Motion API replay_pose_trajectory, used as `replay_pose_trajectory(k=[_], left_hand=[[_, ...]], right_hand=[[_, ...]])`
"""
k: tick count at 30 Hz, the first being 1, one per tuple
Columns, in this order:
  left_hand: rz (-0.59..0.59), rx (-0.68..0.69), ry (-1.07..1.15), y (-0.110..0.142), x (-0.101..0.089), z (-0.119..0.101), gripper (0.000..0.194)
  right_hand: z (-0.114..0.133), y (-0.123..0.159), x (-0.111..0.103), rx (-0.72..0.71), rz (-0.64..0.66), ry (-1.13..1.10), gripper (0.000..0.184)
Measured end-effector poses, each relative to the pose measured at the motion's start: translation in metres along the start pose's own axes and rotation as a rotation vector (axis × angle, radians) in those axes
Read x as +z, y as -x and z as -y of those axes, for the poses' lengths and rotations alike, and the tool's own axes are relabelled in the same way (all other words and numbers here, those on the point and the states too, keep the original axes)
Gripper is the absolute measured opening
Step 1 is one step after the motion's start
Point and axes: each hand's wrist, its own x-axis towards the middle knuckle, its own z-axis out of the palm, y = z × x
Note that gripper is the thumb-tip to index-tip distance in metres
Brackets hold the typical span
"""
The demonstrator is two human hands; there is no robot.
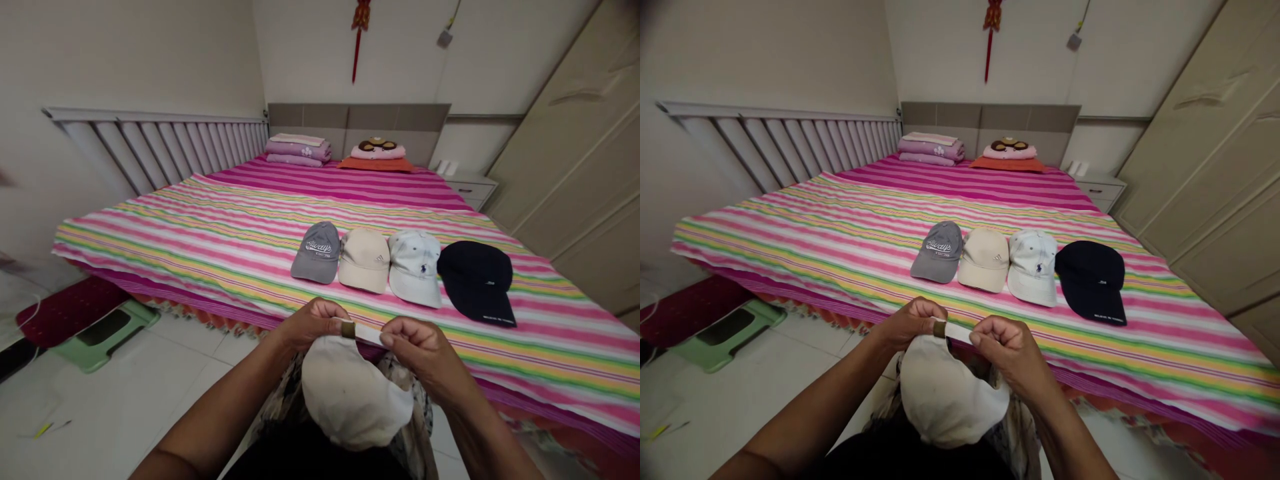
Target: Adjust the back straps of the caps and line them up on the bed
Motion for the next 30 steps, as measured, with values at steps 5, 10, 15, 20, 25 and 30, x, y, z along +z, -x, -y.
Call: replay_pose_trajectory(k=[5, 10, 15, 20, 25, 30], left_hand=[[-0.018, -0.012, -0.018, 0.000, 0.001, -0.001, 0.031], [-0.048, -0.014, -0.021, 0.000, 0.001, 0.000, 0.031], [-0.034, -0.009, -0.029, 0.000, 0.001, 0.000, 0.033], [-0.023, -0.002, -0.052, 0.001, 0.002, -0.001, 0.032], [-0.015, -0.008, -0.089, 0.002, 0.002, -0.001, 0.032], [-0.020, -0.030, -0.161, 0.002, 0.004, -0.003, 0.033]], right_hand=[[0.001, 0.001, -0.002, -0.002, -0.024, 0.022, 0.026], [0.001, 0.002, -0.001, -0.008, -0.028, 0.035, 0.026], [0.003, 0.003, 0.001, 0.004, -0.039, 0.039, 0.026], [0.004, 0.004, -0.002, -0.032, -0.019, 0.087, 0.024], [0.005, 0.005, -0.008, -0.048, 0.067, 0.181, 0.023], [0.010, 0.007, -0.009, -0.066, 0.114, 0.281, 0.023]])
